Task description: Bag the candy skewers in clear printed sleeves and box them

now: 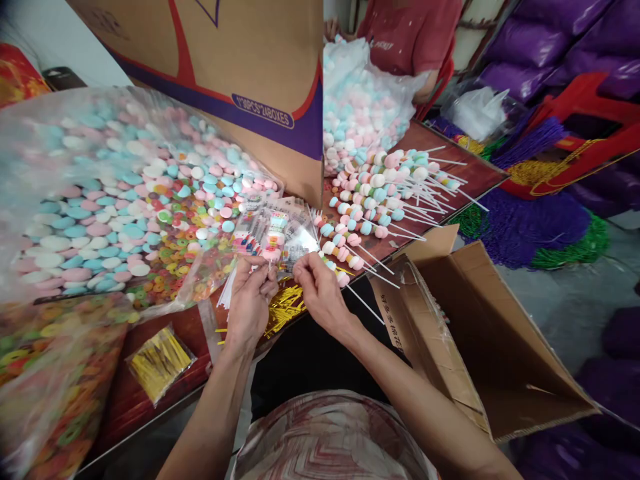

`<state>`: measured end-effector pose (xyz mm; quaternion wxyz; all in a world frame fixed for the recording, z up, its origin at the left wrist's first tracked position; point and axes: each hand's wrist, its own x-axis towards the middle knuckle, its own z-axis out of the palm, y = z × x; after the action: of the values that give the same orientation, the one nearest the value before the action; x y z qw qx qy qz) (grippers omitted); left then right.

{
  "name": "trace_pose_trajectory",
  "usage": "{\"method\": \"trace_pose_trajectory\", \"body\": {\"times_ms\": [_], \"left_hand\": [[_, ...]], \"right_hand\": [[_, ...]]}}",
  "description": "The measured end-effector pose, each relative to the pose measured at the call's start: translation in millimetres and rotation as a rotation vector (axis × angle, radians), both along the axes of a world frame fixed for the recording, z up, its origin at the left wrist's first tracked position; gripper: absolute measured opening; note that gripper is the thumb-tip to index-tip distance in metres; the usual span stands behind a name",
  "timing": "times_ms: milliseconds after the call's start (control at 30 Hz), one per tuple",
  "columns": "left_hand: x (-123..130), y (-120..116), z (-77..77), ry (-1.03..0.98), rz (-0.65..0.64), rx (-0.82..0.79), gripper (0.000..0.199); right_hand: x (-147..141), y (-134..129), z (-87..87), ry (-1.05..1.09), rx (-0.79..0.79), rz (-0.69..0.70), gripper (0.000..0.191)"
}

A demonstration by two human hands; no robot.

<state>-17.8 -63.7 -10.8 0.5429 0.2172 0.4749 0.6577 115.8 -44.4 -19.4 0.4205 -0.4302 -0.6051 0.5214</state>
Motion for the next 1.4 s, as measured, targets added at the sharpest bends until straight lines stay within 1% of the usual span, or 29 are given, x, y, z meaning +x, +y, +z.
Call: {"method": "trace_pose_trajectory", "body": {"times_ms": [100,167,233,300,400,467,633,833,1000,1100,1200,1267,1333,1400], "left_hand": [[1.9,2.2,0.4,-0.028,0.019,-0.04,0.023],[2.3,2.9,0.3,-0.039,0.018,-0.059,0.024],[4.4,2.3,-0.2,-0.043,-0.015,-0.046,0.022],[9.1,0.5,-0.9,-0.036,-0.06,-0.006,0.023],[18.3,-2.5,-2.9,0.019,-0.109,0.063,0.026],[23.0,-3.1,-5.6,0.066,-0.108,0.092,0.026],[26.2,-0.6,-12.4,0.18,-0.071,0.105,0.023],[24.6,0.8,-11.9,0.332,-0.033,0.1,0.021],[24.3,1.2,-13.8,0.358,-0.051,0.118,0.024],[25.6,2.1,-14.3,0.288,-0.049,0.101,0.025],[26.4,4.3,-10.5,0.077,-0.074,0.016,0.027],[25.7,5.6,-5.8,-0.084,-0.128,-0.046,0.028],[23.3,5.7,-0.5,-0.23,-0.198,-0.091,0.025],[18.9,4.1,4.7,-0.383,-0.266,-0.141,0.024]], "right_hand": [[-2.2,-2.5,2.7,0.202,-0.109,-0.067,0.018],[-2.5,-3.2,4.2,0.322,-0.178,-0.08,0.021],[-3.8,-3.6,4.3,0.351,-0.209,-0.072,0.024],[-6.6,-4.1,2.3,0.294,-0.195,-0.099,0.025],[-11.4,-5.2,-3.0,0.175,-0.141,-0.18,0.022],[-12.8,-5.9,-6.1,0.122,-0.111,-0.199,0.019],[-9.7,-6.3,-8.2,0.08,-0.091,-0.174,0.019],[-6.2,-6.2,-7.4,0.095,-0.121,-0.177,0.02],[-4.0,-6.4,-7.3,0.031,-0.071,-0.188,0.019],[-4.1,-4.0,-8.1,0.104,-0.139,-0.171,0.019],[-3.7,-0.5,-8.6,0.277,-0.27,-0.15,0.02],[-2.2,1.0,-7.6,0.352,-0.316,-0.15,0.022],[0.8,1.5,-4.9,0.383,-0.322,-0.134,0.025],[5.4,1.6,-0.6,0.421,-0.33,-0.057,0.027]]}}
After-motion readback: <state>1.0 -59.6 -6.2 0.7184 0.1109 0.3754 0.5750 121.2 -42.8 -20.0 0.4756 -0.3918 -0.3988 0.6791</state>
